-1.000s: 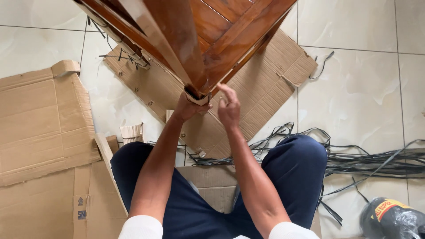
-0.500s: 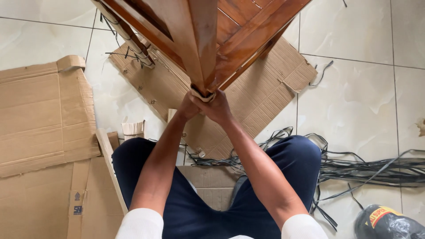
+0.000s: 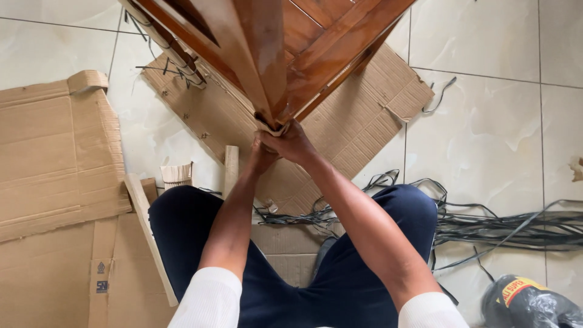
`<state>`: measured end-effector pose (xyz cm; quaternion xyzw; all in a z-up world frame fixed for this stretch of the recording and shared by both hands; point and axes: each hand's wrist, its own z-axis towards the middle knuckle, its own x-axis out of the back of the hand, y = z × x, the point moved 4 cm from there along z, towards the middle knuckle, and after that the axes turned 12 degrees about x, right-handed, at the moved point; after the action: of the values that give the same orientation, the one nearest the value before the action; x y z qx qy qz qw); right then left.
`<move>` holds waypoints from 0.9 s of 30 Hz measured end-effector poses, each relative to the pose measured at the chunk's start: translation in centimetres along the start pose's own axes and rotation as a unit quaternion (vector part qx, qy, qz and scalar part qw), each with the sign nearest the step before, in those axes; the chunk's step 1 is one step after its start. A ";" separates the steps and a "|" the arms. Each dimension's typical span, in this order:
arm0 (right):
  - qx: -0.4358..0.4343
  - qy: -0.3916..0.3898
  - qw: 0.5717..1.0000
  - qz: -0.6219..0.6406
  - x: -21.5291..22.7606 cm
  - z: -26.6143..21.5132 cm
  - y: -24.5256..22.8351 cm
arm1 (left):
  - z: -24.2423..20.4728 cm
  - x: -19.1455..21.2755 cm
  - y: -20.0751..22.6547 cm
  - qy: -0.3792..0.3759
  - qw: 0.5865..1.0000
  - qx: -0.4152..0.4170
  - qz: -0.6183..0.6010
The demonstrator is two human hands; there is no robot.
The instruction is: The person wraps a wooden furniture leg with cardboard and secures it with black plastic ties.
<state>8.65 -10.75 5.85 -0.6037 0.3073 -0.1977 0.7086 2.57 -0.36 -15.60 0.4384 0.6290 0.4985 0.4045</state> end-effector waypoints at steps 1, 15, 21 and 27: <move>-0.002 0.003 1.000 0.000 0.1 -0.1 0.5 | 0.2 0.3 -1.2 -0.002 1.000 0.003 -0.001; 0.088 0.210 0.968 -0.107 -2.0 -1.0 1.2 | 4.0 2.8 -5.1 -0.080 0.920 0.229 -0.308; 0.112 0.238 0.963 -0.052 -2.2 -1.0 2.0 | 4.6 2.6 -5.0 -0.078 0.942 0.201 -0.256; 0.101 0.230 0.965 -0.076 -2.4 -1.1 0.8 | 4.1 2.9 -5.8 -0.067 0.960 0.174 -0.208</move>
<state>6.04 -9.84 5.50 -0.4888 0.3933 -0.4146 0.6591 4.73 2.81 -22.22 0.3939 0.7545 0.2559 0.4583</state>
